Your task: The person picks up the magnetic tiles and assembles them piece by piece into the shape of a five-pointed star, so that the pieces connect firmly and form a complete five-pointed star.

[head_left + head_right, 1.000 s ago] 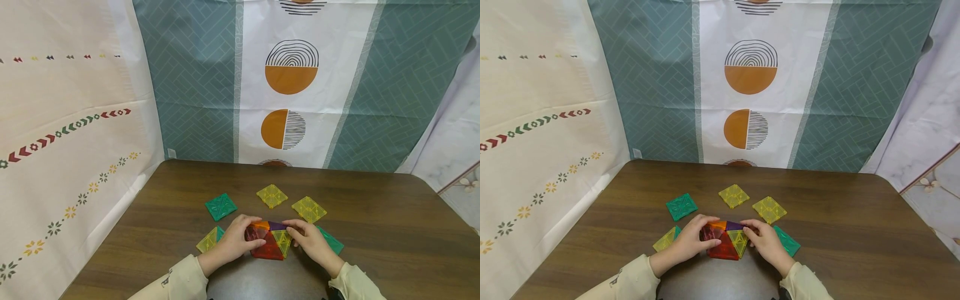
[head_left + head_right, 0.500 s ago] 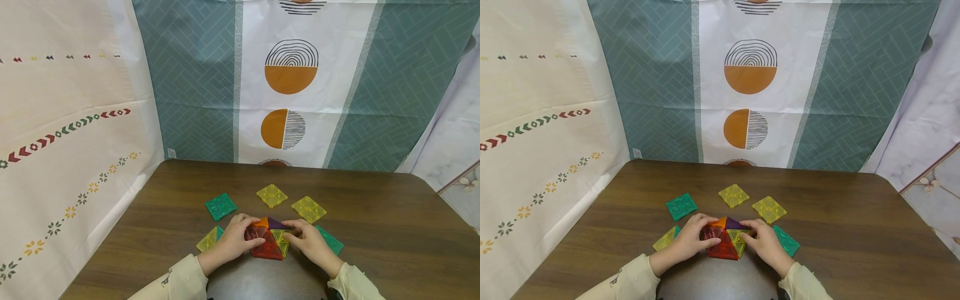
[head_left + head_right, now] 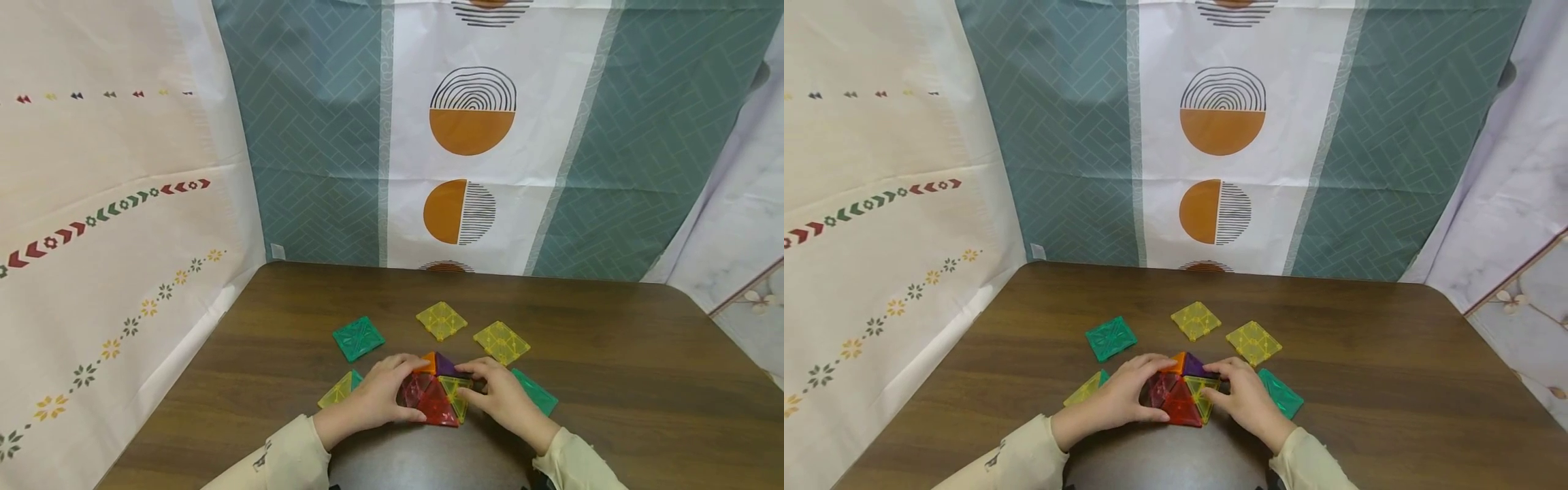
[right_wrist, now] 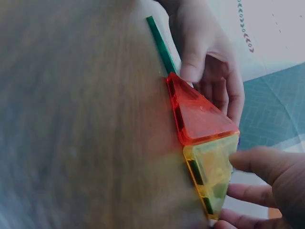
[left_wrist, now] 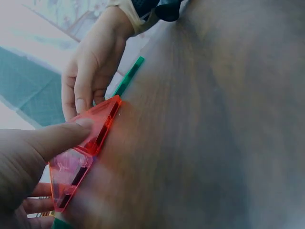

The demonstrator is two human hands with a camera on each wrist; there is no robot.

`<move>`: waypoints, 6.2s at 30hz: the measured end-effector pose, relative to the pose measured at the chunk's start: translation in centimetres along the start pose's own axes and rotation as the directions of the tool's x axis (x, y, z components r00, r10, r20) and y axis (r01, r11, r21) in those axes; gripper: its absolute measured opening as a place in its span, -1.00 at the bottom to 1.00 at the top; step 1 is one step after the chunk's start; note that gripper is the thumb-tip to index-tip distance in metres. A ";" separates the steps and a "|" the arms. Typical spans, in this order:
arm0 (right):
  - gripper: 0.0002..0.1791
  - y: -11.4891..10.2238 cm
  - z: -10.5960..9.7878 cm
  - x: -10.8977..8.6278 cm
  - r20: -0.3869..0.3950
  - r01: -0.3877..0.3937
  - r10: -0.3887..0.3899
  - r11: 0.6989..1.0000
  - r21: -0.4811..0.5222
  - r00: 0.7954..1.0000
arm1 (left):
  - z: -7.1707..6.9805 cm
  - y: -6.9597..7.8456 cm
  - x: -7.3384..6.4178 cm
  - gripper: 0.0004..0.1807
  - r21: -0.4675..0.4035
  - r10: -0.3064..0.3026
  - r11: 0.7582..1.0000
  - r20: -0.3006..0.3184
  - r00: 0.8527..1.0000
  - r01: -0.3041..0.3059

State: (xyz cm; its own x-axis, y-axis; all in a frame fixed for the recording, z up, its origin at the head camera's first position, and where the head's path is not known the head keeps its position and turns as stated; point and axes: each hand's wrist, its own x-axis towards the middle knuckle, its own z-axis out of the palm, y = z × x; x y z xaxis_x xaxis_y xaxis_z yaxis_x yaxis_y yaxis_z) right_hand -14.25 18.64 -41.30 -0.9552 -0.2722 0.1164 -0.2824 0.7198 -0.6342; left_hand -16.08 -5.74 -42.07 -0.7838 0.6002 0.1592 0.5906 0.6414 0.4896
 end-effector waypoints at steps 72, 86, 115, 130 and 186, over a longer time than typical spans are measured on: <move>-0.23 -0.8 -1.6 4.1 0.126 0.044 -0.011 0.965 -0.258 0.992 | -1.6 -2.5 4.0 -0.12 0.125 0.016 0.992 0.096 0.995 -0.028; -0.27 -2.3 -3.2 5.2 0.142 0.101 -0.060 0.949 -0.298 0.988 | -3.5 -2.5 3.3 -0.18 0.064 -0.015 0.998 0.052 0.999 0.012; -0.52 -7.3 -0.7 10.3 0.138 0.093 -0.093 0.996 0.008 0.986 | -7.3 -8.4 0.1 -0.14 0.078 -0.201 0.974 -0.136 0.970 0.212; -0.53 -7.5 4.9 11.8 0.211 0.077 -0.077 0.997 0.009 0.974 | -6.7 -10.2 -0.9 -0.11 0.095 -0.179 0.978 -0.080 0.981 0.186; -0.70 -4.0 -2.2 14.6 0.191 -0.232 0.162 0.867 0.441 0.968 | -3.7 -6.0 6.3 -0.62 -0.780 -0.531 0.567 -0.100 0.841 0.265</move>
State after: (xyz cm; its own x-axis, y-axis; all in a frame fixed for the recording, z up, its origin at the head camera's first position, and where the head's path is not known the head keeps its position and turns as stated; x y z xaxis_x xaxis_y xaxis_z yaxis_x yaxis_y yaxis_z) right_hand -27.25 13.17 -35.37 -0.9537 -0.2684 -0.1360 0.0162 0.4055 -0.9140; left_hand -25.24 -7.59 -40.86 -0.9924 0.1161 -0.0401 -0.0224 0.1504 0.9884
